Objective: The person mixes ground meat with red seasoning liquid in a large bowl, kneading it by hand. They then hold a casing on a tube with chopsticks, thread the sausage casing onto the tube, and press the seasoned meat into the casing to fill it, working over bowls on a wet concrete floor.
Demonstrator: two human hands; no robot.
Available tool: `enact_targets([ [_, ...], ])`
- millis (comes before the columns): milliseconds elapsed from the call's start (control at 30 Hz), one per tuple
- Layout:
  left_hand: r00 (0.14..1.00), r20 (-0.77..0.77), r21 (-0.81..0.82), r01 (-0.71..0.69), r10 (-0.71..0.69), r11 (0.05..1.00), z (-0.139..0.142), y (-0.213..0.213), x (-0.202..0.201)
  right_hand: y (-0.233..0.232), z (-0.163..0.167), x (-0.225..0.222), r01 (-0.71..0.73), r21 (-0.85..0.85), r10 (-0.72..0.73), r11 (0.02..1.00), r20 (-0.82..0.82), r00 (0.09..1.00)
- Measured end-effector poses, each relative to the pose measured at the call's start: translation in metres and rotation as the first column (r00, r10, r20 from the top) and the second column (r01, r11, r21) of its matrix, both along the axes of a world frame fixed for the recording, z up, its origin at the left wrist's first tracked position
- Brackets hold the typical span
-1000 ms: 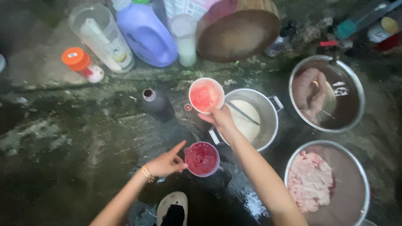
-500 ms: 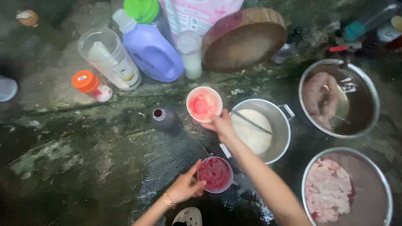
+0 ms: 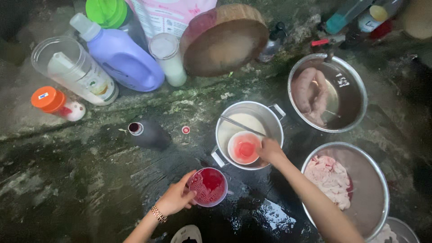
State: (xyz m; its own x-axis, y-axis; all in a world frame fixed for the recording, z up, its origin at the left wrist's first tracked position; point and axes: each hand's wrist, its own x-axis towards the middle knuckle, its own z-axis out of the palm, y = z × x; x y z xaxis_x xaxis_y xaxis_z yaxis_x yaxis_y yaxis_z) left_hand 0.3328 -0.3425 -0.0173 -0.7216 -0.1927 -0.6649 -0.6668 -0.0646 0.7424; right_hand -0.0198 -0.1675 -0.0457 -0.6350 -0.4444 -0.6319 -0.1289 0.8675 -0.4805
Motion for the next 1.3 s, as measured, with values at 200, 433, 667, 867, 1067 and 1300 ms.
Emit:
enact_targets([
  [200,0.984,-0.06,0.032,-0.167,0.169,0.985,-0.013,0.008,0.004,-0.082,-0.008,0.012,-0.418,-0.104,0.243,0.903,-0.677,0.695],
  [433,0.986,-0.017,0.108,-0.161,0.164,0.981,0.012,0.031,-0.003,-0.075,0.026,-0.011,-0.507,-0.05,0.359,0.86,-0.648,0.672],
  [667,0.998,-0.064,0.205,0.004,0.009,0.979,0.023,0.087,-0.039,0.078,0.165,0.01,-0.088,-0.706,-0.134,0.703,-0.253,0.958],
  [867,0.995,-0.07,0.224,0.086,-0.072,0.971,0.005,0.139,-0.088,0.207,0.215,0.073,0.094,-0.707,-0.183,0.701,-0.051,0.982],
  [1067,0.987,-0.141,0.163,0.105,-0.082,0.981,-0.01,0.176,-0.122,0.234,0.149,0.134,-0.423,-0.463,0.175,0.779,-0.486,0.856],
  [1300,0.99,-0.137,0.153,0.058,-0.036,0.986,-0.018,0.19,-0.141,0.214,0.094,0.129,-0.262,-0.558,0.046,0.787,-0.37,0.928],
])
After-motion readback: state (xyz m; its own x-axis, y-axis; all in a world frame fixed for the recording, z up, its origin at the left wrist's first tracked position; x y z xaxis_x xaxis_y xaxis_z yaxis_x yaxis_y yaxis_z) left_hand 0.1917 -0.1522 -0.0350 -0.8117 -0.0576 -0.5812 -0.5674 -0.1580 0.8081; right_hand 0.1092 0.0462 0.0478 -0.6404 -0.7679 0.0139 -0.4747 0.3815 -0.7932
